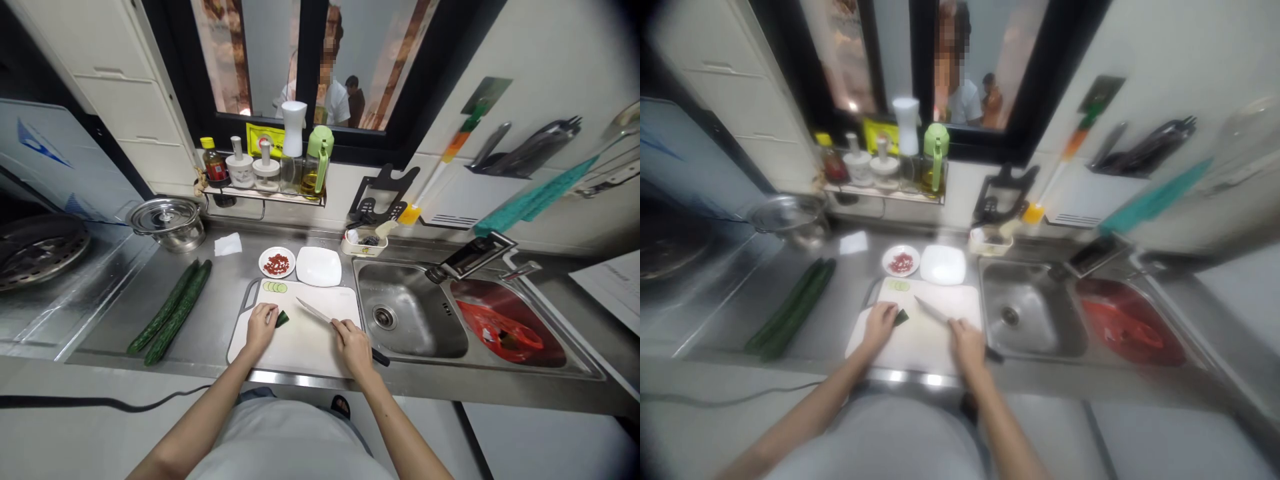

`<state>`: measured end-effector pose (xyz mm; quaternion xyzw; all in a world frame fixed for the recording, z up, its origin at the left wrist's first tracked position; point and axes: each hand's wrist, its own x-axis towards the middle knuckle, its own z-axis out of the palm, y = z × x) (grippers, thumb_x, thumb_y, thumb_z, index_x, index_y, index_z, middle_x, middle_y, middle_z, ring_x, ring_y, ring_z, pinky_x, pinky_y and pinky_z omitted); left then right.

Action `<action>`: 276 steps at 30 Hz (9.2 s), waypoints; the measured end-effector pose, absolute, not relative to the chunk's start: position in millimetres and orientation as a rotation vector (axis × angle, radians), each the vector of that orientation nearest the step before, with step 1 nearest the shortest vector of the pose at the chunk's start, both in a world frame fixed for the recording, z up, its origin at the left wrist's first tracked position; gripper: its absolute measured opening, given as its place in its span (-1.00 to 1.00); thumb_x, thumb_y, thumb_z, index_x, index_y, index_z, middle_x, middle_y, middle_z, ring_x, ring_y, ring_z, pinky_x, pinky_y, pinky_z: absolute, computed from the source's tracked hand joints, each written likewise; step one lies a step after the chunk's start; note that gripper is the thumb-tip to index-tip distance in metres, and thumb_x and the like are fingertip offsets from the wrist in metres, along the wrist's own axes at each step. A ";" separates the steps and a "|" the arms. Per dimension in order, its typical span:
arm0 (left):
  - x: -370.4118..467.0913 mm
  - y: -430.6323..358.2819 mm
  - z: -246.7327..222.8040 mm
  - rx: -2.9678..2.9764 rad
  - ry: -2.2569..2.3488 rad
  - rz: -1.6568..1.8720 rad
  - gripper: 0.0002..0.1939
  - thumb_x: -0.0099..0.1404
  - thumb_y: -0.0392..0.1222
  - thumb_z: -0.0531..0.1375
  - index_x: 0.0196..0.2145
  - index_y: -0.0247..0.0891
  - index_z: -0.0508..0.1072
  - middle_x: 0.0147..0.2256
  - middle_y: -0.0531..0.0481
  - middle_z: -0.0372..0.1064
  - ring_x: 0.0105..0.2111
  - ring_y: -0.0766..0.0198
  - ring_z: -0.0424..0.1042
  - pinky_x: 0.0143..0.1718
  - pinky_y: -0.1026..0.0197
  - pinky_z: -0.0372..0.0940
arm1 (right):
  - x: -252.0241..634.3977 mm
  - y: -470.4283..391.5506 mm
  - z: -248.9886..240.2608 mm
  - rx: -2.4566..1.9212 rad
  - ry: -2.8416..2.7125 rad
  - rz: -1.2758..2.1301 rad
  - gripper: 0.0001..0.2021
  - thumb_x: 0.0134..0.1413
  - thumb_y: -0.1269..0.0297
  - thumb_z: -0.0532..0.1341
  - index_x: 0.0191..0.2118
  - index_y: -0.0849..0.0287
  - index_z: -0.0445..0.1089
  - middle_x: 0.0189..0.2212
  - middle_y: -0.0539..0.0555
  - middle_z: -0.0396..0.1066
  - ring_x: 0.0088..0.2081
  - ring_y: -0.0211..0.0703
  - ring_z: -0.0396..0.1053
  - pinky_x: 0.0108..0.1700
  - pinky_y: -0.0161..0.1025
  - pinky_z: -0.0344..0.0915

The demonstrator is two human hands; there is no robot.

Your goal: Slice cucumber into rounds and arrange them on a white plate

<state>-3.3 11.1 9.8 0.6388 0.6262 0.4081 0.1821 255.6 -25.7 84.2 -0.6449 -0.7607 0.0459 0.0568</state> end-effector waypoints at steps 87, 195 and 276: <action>1.1 -0.5 -3.7 2.045 1.506 1.233 -0.80 0.32 -0.18 0.07 -0.25 -0.21 0.48 -0.24 -0.06 0.46 -0.20 0.23 0.39 -0.14 0.14 0.32 | 165.1 -20.8 121.6 -1.982 -2.628 0.794 -0.65 0.14 0.54 -0.10 0.03 0.30 0.18 -0.27 0.26 0.44 -0.18 -0.05 0.41 -0.26 -0.26 0.21; 8.9 -0.6 2.8 2.037 1.502 1.244 -0.80 0.33 -0.20 0.04 -0.24 -0.17 0.47 -0.25 -0.07 0.45 -0.21 0.20 0.41 -0.17 0.10 0.37 | 152.9 -3.1 102.6 -1.959 -2.577 0.771 -0.59 0.05 0.63 -0.08 0.00 0.31 0.28 -0.24 0.25 0.47 -0.11 -0.05 0.41 -0.15 -0.24 0.25; 5.4 3.8 13.2 1.838 1.577 1.091 -0.83 0.23 -0.21 0.09 -0.26 -0.22 0.45 -0.30 -0.06 0.44 -0.28 0.21 0.42 -0.21 0.14 0.33 | 184.6 -45.2 94.5 -2.047 -2.534 0.747 -0.67 0.12 0.56 -0.07 -0.03 0.28 0.26 -0.29 0.26 0.43 -0.18 -0.06 0.40 -0.22 -0.26 0.21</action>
